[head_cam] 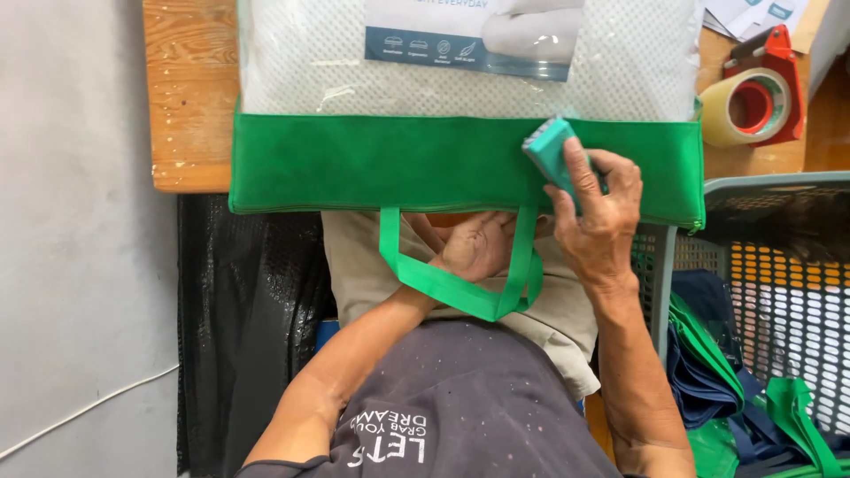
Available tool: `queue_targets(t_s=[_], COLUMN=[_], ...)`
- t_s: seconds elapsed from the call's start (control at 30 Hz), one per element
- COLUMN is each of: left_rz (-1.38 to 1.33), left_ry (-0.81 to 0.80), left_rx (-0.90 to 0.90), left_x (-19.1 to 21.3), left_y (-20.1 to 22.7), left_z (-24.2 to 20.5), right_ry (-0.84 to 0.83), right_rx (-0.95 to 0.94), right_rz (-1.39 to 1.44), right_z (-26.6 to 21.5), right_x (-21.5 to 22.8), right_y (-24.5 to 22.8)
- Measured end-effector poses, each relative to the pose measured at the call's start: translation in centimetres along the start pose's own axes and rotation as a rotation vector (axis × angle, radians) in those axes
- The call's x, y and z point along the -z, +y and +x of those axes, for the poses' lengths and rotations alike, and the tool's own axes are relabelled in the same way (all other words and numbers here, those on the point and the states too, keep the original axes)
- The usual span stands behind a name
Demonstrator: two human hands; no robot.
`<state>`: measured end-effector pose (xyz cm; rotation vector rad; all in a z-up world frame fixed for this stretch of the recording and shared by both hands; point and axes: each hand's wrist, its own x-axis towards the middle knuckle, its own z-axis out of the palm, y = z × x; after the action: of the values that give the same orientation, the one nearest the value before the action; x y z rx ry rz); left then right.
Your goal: The person uses a small teal sponge to wipe the surface of a green pillow encased in a clear plastic bag. They systematically rub the front, sides, and back of the pillow, flipping it over to clean all visible surfaces.
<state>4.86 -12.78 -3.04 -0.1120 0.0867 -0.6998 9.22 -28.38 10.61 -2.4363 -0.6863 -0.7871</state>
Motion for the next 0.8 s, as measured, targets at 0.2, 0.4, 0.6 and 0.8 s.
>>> queue_targets(t_s=[0.2, 0.4, 0.6, 0.8], left_rz=[-0.165, -0.089, -0.332, -0.174], left_ry=[0.099, -0.06, -0.011, 0.149], left_rx=[-0.017, -0.014, 0.067, 0.001], left_x=[-6.1, -3.6, -5.8, -8.6], left_y=[0.4, 0.5, -1.8, -1.3], left_z=[-0.5, -1.1, -2.3, -2.3], right_ry=[-0.197, -0.684, -0.212, -0.3], right_rx=[-0.027, -0.255, -0.265, -0.19], right_rz=[0.049, 0.536, 0.395, 0.316], right_z=[-5.4, -6.8, -5.5, -7.3], right_x=[0.1, 6.6, 5.2, 3.1], right_y=[-2.9, -7.1, -4.3, -7.3])
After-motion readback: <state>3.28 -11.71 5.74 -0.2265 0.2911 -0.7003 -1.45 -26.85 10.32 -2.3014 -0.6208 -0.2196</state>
